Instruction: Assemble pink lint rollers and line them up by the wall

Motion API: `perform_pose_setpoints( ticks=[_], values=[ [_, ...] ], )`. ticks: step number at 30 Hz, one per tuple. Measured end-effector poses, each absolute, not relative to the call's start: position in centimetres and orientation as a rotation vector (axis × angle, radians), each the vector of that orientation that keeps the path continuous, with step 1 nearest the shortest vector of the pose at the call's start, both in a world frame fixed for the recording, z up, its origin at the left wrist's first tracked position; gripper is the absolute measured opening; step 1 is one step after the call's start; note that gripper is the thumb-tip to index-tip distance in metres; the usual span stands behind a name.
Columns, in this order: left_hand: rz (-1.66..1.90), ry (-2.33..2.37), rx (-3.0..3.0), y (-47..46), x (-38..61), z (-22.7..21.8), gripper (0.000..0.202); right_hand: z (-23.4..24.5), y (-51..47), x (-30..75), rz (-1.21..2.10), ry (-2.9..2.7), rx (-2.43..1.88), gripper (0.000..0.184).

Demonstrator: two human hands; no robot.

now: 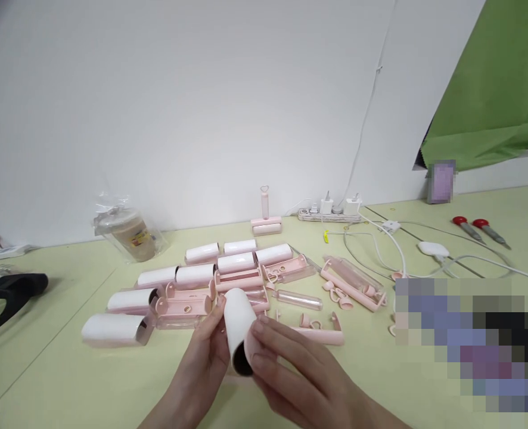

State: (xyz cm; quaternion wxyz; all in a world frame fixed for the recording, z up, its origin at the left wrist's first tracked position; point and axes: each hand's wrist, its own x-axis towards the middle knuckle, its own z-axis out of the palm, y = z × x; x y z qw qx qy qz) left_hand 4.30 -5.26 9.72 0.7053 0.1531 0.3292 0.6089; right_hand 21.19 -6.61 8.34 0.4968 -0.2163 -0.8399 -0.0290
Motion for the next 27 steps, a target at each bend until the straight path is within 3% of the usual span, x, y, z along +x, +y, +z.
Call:
perform_pose_setpoints(
  ticks=[8, 16, 21, 27],
  values=[
    [1.307, 0.687, 0.371, -5.1, 4.1, 9.3, 0.012, 7.7, -7.4, 20.7, -0.053, -2.06, -0.615, 0.038],
    [1.113, 0.566, 0.306, -6.3, 4.3, 10.0, 0.021, 8.3, -6.8, 20.7, 0.186, -2.169, -0.459, 0.044],
    [0.941, 0.627, 0.151, -5.8, 3.4, 11.4, 0.04, 10.2, -6.6, 18.5, 0.21, -2.52, -0.254, 0.061],
    [0.924, 0.671, 0.022, -5.2, 2.5, 12.7, 0.048, 12.0, -6.2, 16.1, -0.336, -2.577, -0.197, 0.022]
  ],
)
